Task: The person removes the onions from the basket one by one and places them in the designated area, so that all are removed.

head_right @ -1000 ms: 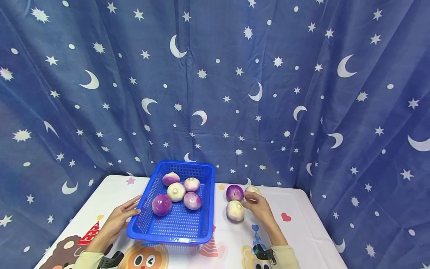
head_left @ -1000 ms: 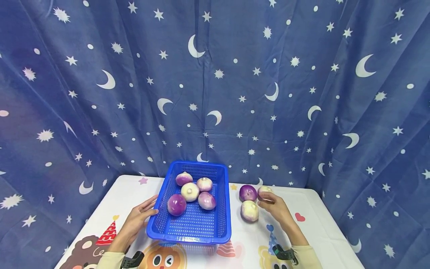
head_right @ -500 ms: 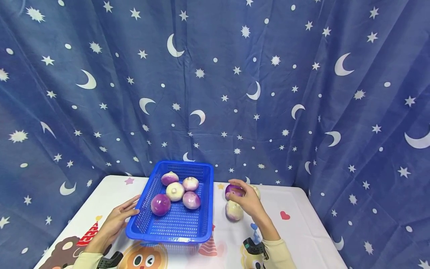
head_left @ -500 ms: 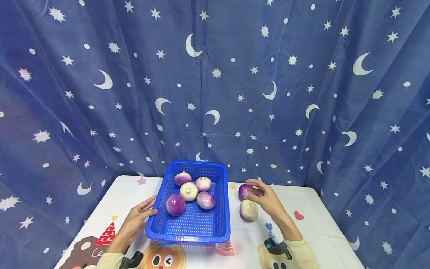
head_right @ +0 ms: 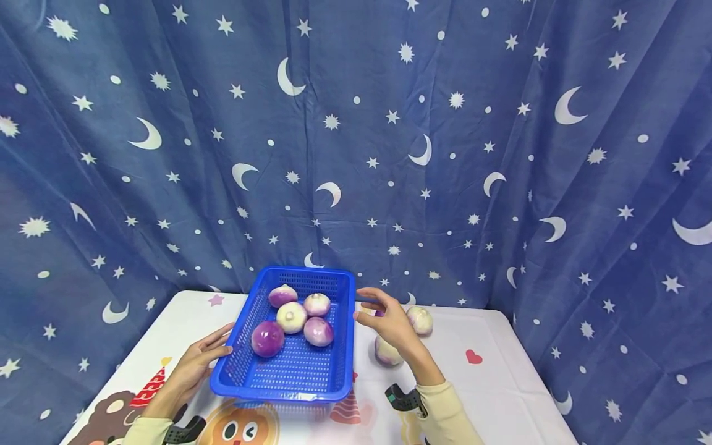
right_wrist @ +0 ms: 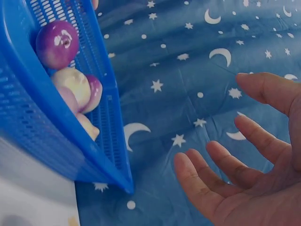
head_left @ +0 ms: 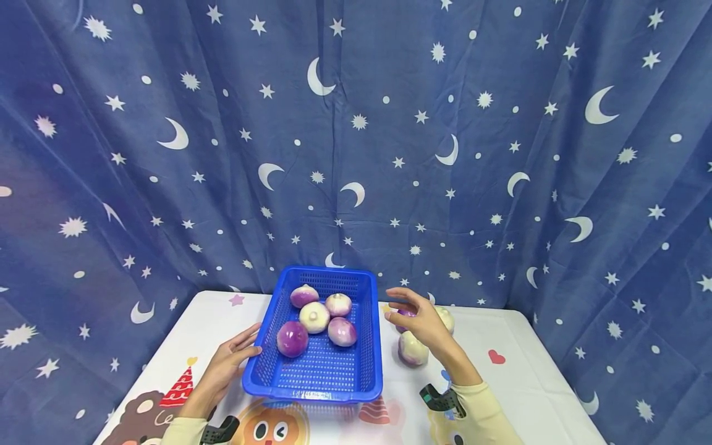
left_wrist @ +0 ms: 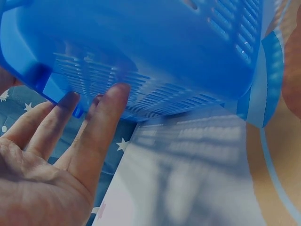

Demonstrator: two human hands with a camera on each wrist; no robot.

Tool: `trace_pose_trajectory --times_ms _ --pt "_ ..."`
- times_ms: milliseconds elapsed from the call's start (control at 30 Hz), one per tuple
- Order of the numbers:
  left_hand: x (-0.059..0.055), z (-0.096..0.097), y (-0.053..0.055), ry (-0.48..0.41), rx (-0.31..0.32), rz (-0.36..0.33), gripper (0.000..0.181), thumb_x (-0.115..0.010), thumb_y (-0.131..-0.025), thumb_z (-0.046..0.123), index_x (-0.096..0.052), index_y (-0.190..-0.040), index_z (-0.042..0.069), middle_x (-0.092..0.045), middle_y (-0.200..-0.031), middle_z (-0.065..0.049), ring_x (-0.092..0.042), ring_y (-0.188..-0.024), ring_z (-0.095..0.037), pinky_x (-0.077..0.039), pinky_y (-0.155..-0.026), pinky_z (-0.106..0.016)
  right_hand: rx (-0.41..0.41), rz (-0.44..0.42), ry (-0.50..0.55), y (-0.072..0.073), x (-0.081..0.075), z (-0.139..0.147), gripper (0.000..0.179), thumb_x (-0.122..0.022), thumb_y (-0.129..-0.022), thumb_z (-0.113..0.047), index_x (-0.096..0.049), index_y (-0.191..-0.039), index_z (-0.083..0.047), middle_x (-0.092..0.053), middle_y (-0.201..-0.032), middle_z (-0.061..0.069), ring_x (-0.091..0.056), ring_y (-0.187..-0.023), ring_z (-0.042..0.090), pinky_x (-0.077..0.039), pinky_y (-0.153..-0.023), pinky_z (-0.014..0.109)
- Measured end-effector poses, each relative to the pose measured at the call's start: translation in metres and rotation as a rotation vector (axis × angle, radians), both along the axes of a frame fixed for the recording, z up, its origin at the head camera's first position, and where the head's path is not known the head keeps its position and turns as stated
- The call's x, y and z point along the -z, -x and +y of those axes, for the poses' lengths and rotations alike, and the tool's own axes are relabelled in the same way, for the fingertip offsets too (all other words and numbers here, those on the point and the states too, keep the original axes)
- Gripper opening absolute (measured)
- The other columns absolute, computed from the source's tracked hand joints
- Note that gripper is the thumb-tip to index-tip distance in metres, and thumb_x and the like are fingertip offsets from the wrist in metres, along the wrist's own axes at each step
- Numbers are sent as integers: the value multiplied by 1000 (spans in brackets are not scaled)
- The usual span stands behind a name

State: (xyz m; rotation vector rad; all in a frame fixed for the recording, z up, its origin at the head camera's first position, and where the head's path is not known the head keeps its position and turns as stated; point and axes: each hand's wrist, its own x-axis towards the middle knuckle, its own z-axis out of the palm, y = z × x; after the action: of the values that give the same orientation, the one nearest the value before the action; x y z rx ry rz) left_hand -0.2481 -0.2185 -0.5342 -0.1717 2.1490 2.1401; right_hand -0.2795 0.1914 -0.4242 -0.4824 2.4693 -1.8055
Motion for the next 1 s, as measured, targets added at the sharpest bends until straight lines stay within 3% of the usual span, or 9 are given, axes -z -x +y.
trace_pose_trajectory --times_ms 233,467,633,767,1000 --pt "-1 0 -1 -6 5 -2 68 -66 -90 15 -37 -152 15 -38 -155 -19 -55 -130 -34 -54 -94 -49 -52 -7 32 0 1 -16 51 -75 -85 -14 -57 -133 -13 -56 -139 18 -53 -129 41 -52 -98 45" --pt "-2 0 -2 10 7 2 68 -66 -90 16 -37 -152 14 -39 -155 -18 -52 -132 -35 -51 -98 -53 -56 -20 -7 -1 0 -34 51 -77 -84 -21 -59 -132 -21 -56 -141 9 -56 -128 34 -53 -98 47" --pt "-3 2 -2 11 -2 1 67 -66 -90 15 -38 -151 13 -39 -155 -18 -54 -131 -35 -52 -96 -51 -97 -19 4 1 2 -47 52 -75 -85 -18 -57 -134 -17 -55 -140 14 -55 -127 39 -52 -98 48" --pt "-3 2 -2 13 -5 2 67 -65 -90 15 -38 -151 13 -39 -155 -19 -56 -129 -36 -54 -94 -49 -135 -12 18 3 3 -58 52 -74 -85 -14 -55 -134 -13 -55 -140 18 -55 -126 44 -53 -97 48" --pt "-4 2 -2 8 -7 1 66 -65 -90 14 -39 -151 13 -39 -155 -19 -58 -126 -34 -55 -91 -47 -185 -65 52 6 5 -76 53 -72 -85 -12 -55 -134 -16 -54 -141 14 -57 -125 40 -55 -93 42"
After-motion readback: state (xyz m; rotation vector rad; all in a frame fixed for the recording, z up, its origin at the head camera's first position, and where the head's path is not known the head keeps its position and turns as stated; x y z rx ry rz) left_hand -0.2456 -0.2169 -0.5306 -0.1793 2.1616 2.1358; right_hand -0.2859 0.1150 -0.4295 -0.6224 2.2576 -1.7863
